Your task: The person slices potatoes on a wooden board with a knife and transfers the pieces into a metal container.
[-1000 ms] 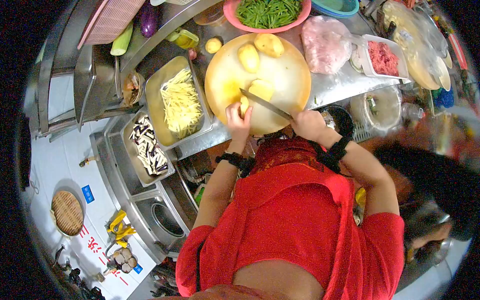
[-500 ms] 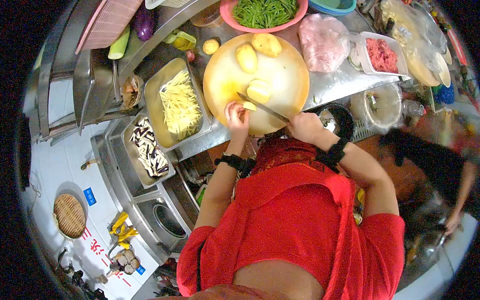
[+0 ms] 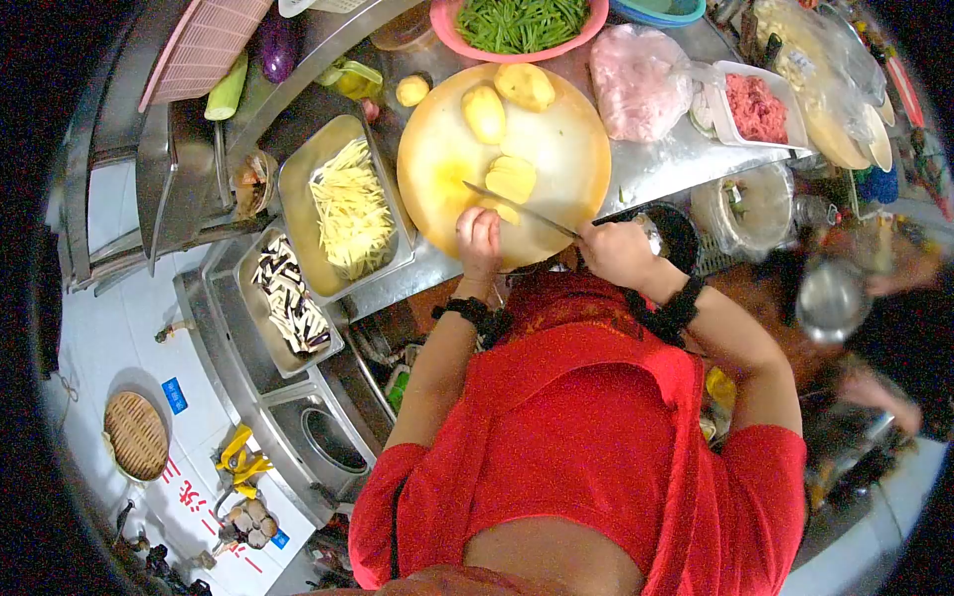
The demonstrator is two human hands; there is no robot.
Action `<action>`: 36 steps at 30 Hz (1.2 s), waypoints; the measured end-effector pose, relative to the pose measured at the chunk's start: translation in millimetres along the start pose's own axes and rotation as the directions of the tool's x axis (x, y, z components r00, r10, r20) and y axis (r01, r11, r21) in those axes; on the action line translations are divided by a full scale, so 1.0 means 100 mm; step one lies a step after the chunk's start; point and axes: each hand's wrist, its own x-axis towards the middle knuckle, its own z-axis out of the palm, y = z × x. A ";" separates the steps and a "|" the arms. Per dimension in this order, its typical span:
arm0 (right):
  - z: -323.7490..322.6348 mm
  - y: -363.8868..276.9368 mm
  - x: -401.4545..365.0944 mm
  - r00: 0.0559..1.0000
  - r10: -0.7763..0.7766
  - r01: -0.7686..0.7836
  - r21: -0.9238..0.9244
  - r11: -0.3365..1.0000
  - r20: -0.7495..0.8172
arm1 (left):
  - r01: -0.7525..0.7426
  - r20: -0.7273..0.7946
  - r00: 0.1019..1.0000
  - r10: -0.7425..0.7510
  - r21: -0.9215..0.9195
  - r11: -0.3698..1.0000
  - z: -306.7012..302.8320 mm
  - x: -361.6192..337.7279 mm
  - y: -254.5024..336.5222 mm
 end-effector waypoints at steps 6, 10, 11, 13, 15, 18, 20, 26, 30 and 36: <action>0.20 0.00 0.16 0.991 0.039 -0.030 -0.072 0.997 0.128 | -0.018 0.051 0.999 0.017 0.009 1.000 0.01 0.00 -0.08; 0.06 -0.01 0.13 0.995 0.028 -0.024 -0.049 0.999 0.092 | -0.038 -0.023 0.999 0.039 0.022 0.999 0.07 -0.03 -0.07; 0.02 -0.03 0.12 0.999 0.015 -0.015 -0.004 1.000 0.046 | -0.017 -0.024 1.000 0.017 0.017 1.000 0.06 -0.04 -0.07; -0.06 -0.07 0.09 0.999 0.000 0.000 -0.005 1.000 0.040 | -0.010 -0.029 1.000 0.010 0.019 1.000 0.07 -0.05 -0.08; -0.03 -0.06 0.08 0.999 -0.004 0.004 -0.006 1.000 0.031 | -0.008 -0.027 1.000 0.008 0.012 1.000 0.07 -0.05 -0.07; 0.17 -0.01 0.16 0.996 0.033 -0.029 -0.046 0.999 0.081 | 0.009 -0.011 1.000 -0.009 -0.019 1.000 0.07 -0.01 -0.06; 0.22 -0.02 0.23 0.988 0.043 -0.029 -0.090 0.995 0.149 | -0.045 -0.026 0.999 0.045 0.010 0.999 0.07 -0.03 -0.10; 0.02 -0.01 0.17 0.997 0.023 -0.023 0.005 1.000 0.074 | -0.009 -0.038 0.999 0.011 0.052 0.999 0.05 -0.02 -0.04; 0.02 -0.02 0.13 0.996 0.017 -0.019 0.012 1.000 0.086 | -0.040 -0.044 0.998 0.042 0.040 0.998 0.07 -0.02 -0.07; 0.15 0.03 0.15 0.991 0.038 -0.028 -0.074 0.997 0.126 | -0.049 -0.006 0.999 0.050 0.038 0.998 0.04 -0.02 -0.07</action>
